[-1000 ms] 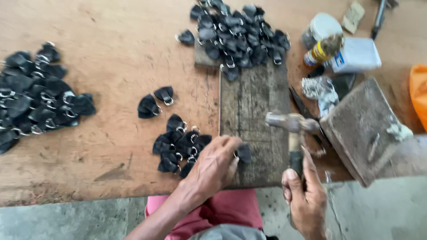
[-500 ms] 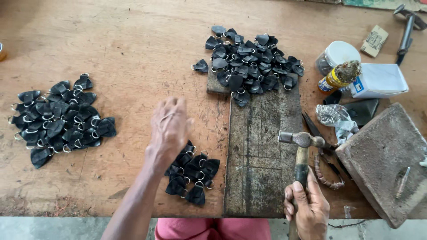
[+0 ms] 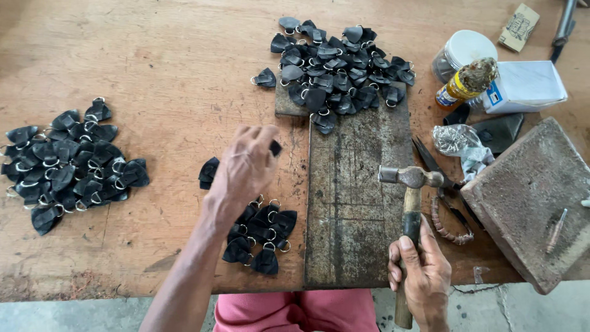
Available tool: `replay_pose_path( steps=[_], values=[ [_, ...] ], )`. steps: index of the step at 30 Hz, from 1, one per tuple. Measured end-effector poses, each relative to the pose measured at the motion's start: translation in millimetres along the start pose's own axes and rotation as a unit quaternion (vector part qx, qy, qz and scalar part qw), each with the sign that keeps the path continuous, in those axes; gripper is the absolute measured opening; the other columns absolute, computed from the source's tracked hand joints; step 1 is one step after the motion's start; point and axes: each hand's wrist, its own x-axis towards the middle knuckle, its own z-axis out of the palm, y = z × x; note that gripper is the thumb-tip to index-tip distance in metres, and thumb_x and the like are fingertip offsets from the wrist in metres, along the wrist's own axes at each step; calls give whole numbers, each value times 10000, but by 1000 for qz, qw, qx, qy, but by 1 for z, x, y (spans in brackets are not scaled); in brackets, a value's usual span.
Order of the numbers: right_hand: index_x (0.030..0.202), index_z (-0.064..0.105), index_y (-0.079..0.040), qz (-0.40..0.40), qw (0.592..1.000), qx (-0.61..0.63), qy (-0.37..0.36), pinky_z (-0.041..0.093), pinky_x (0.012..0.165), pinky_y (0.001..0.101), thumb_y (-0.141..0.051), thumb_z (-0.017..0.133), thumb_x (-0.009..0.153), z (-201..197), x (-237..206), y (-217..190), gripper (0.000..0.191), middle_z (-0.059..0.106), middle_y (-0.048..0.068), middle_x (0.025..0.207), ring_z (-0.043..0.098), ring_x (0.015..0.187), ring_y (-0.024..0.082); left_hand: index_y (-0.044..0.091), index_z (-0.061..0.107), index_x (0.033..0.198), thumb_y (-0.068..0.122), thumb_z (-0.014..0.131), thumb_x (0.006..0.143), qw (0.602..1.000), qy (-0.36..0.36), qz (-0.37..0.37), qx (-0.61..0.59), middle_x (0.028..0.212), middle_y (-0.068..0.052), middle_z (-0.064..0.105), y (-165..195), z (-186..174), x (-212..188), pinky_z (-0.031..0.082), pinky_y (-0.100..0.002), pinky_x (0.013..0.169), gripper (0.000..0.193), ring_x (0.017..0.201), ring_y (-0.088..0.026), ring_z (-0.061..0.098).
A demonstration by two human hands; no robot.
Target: The person sits at a workbench and hammers small black leather pieces with metal rings one at a time on a wooden block, using a small mallet held in the right hand while the left hand positions each piece. Flattened pieces are moved into piles on the table.
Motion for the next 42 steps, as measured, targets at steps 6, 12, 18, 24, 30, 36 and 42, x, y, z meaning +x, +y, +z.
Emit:
replay_pose_path(
  steps=[6, 12, 18, 24, 30, 36, 42],
  values=[
    [1604, 366, -115, -2, 1000, -11, 2, 432, 380, 239, -177, 524, 1001, 0, -2, 1, 627, 560, 59, 744, 490, 499, 94, 14, 639, 1219, -127, 533, 870, 986, 26, 154, -55, 1213, -183, 703, 31, 35, -19, 547, -399, 982, 390, 1127, -316, 638],
    [1598, 377, -110, -7, 1000, -3, -2, 436, 386, 240, -164, 522, 1003, 1, -2, -1, 615, 564, 56, 753, 489, 503, 93, 7, 632, 1109, 9, 713, 776, 998, 6, 47, -45, 1159, -194, 640, 21, 10, -30, 493, -475, 953, 342, 1102, -403, 602],
    [1603, 374, -112, -15, 1000, -5, -2, 441, 387, 235, -166, 515, 1012, 2, -4, -2, 610, 565, 51, 754, 497, 506, 87, -26, 615, 1086, 92, 780, 774, 999, 4, -40, -30, 1133, -221, 605, 25, 17, -21, 513, -469, 892, 371, 1034, -387, 606],
    [1602, 363, -114, -29, 999, -20, -8, 440, 367, 241, -161, 524, 1003, 1, -3, -2, 622, 572, 58, 741, 504, 492, 88, -4, 672, 1038, 53, 618, 974, 996, 23, -12, -87, 967, -165, 708, 34, 20, -20, 576, -413, 758, 102, 793, -287, 685],
    [1599, 376, -117, -10, 1000, -7, -4, 440, 383, 235, -168, 527, 1016, 0, -3, -1, 604, 566, 47, 751, 490, 502, 78, 25, 725, 1080, 94, 672, 884, 978, -62, 30, -198, 963, -160, 713, 74, 29, -47, 563, -443, 754, 214, 858, -327, 681],
    [1591, 385, -125, -23, 999, -25, -4, 447, 371, 235, -158, 537, 1003, -3, -2, 0, 607, 572, 46, 736, 506, 491, 82, 7, 676, 1142, 127, 735, 877, 982, -40, 52, -178, 1058, -173, 701, 76, 29, -66, 496, -455, 894, 298, 1030, -379, 651],
    [1593, 386, -120, -35, 999, -14, -11, 451, 380, 228, -158, 537, 1010, -1, -5, 0, 604, 583, 40, 755, 512, 506, 79, 17, 610, 1270, 27, 734, 811, 973, -3, 72, -219, 1084, -152, 705, 73, 35, -83, 508, -430, 948, 476, 1081, -358, 642]
  ],
)
